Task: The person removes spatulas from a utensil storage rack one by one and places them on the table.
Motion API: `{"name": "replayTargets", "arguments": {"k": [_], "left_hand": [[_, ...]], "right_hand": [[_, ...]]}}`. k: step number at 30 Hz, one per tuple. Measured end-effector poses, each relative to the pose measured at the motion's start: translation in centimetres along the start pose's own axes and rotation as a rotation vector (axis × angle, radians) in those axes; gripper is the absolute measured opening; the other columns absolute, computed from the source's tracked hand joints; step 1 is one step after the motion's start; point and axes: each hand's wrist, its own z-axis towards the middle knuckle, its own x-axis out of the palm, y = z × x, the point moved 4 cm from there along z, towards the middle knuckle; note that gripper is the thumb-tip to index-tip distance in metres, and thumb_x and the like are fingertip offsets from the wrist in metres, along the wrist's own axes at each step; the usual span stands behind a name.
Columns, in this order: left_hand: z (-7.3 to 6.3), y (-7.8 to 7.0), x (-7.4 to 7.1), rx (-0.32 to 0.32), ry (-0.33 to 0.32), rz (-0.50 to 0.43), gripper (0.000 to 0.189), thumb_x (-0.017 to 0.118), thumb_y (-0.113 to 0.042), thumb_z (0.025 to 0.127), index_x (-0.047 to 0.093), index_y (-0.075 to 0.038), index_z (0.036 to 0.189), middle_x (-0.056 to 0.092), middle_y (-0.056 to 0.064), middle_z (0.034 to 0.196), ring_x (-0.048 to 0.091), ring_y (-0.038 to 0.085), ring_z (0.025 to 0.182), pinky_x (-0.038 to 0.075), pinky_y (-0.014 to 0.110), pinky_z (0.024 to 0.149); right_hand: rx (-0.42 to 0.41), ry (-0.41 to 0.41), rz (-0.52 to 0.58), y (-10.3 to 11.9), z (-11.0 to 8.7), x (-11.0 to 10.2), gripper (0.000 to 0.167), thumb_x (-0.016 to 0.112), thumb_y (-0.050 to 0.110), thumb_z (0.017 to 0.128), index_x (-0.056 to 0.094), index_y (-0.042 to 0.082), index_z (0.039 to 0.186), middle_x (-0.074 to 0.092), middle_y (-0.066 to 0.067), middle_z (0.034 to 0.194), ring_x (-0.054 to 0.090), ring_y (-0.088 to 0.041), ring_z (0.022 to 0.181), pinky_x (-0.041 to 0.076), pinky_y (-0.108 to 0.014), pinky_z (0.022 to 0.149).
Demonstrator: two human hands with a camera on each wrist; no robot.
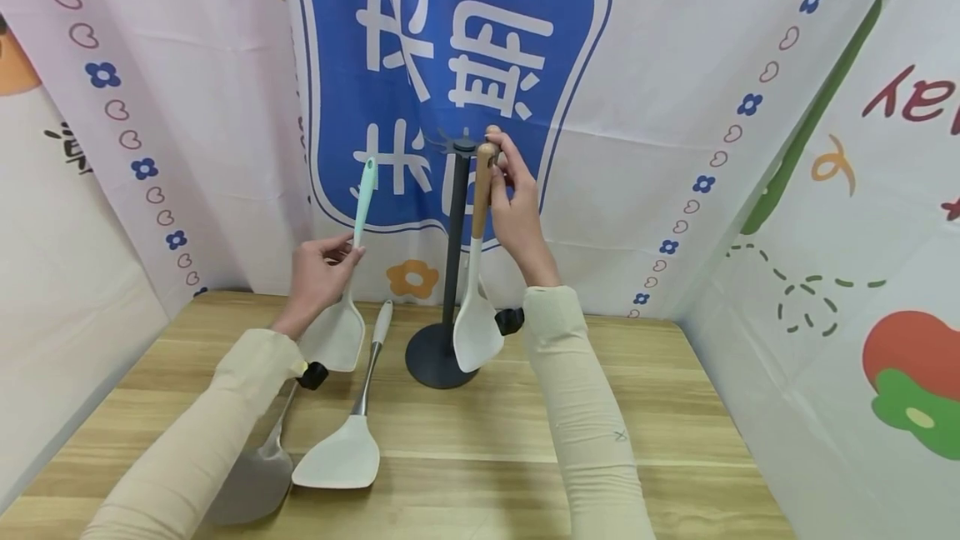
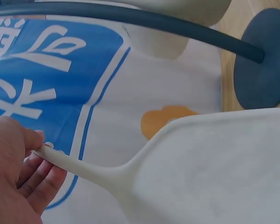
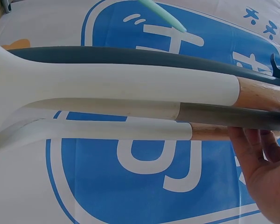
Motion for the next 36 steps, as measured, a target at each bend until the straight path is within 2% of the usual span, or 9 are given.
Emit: {"name": "replayTargets", "arguments": {"k": [4,6,11,16,20,27,34,36], "left_hand": [[-0.3,0.8,-1.1,-0.011,-0.03,0.021,0.034,0.072,-0.006,0.094,0.068,0.005,0.125,0.074,0.024,0.094,0.069,0.03,0.078,0.048,0.007,0.061],[-0.4,1.2,-1.7,-0.016,-0.048,0.033,0.033,0.073,-0.005,0.093,0.069,0.005,0.124,0.074,0.025,0.094,0.069,0.03,0.077,0.047,0.006,0.059],[-0.7,2.2,-2.7,-0.039,-0.069,0.061,0.033,0.072,-0.005,0.093,0.068,0.005,0.125,0.073,0.025,0.095,0.067,0.025,0.075,0.047,0.006,0.058],[-1.0,3.0,-3.6,-0.032,-0.089,0.078,0.033,0.072,-0.004,0.093,0.068,0.006,0.124,0.073,0.026,0.094,0.068,0.028,0.075,0.047,0.005,0.058],[-1.3,3.5,-4.3,-0.027,-0.094,0.086,0.033,0.072,-0.003,0.093,0.067,0.008,0.124,0.072,0.028,0.095,0.068,0.03,0.076,0.046,0.003,0.059],[-1.5,4.0,-5.3,-0.025,-0.09,0.093,0.033,0.073,-0.002,0.092,0.068,0.006,0.124,0.073,0.027,0.093,0.061,0.004,0.068,0.048,0.004,0.058],[-1.8,4.6,-6.1,-0.055,-0.087,0.111,0.033,0.071,-0.002,0.092,0.068,0.008,0.123,0.073,0.026,0.092,0.061,0.007,0.069,0.048,0.005,0.058],[-1.9,5.0,-6.4,-0.064,-0.086,0.114,0.033,0.07,-0.003,0.092,0.068,0.008,0.123,0.073,0.025,0.092,0.059,0.002,0.068,0.048,0.005,0.059]], "right_hand": [[0.004,0.001,-0.001,0.1,0.0,0.0,0.04,0.036,-0.003,0.107,0.044,-0.004,0.147,0.047,-0.02,0.153,0.058,-0.021,0.082,0.051,-0.026,0.063],[0.0,-0.002,-0.003,0.1,0.0,0.0,0.04,0.036,-0.004,0.107,0.044,-0.005,0.146,0.048,-0.022,0.151,0.057,-0.022,0.076,0.05,-0.026,0.061],[-0.008,-0.007,-0.012,0.1,0.0,0.0,0.04,0.036,-0.004,0.107,0.044,-0.006,0.146,0.05,-0.024,0.148,0.056,-0.02,0.072,0.049,-0.025,0.06],[-0.003,-0.009,-0.013,-1.9,0.4,0.0,0.042,0.035,-0.002,0.108,0.043,-0.002,0.149,0.052,-0.023,0.146,0.055,-0.018,0.072,0.048,-0.027,0.059],[-0.007,-0.012,-0.006,-3.3,0.7,0.0,0.043,0.036,0.0,0.109,0.043,0.004,0.15,0.053,-0.019,0.147,0.057,-0.018,0.074,0.048,-0.024,0.059],[-0.047,-0.012,0.001,-3.5,0.7,0.0,0.041,0.037,0.003,0.109,0.047,0.01,0.148,0.054,-0.017,0.146,0.059,-0.018,0.076,0.051,-0.023,0.059],[-0.04,-0.009,0.0,-3.6,0.7,-0.1,0.041,0.037,0.003,0.109,0.047,0.008,0.148,0.053,-0.017,0.147,0.06,-0.019,0.079,0.049,-0.026,0.059],[-0.028,-0.01,0.002,-3.5,0.7,0.0,0.041,0.036,0.001,0.109,0.046,0.006,0.149,0.053,-0.018,0.148,0.06,-0.019,0.08,0.049,-0.027,0.06]]}}
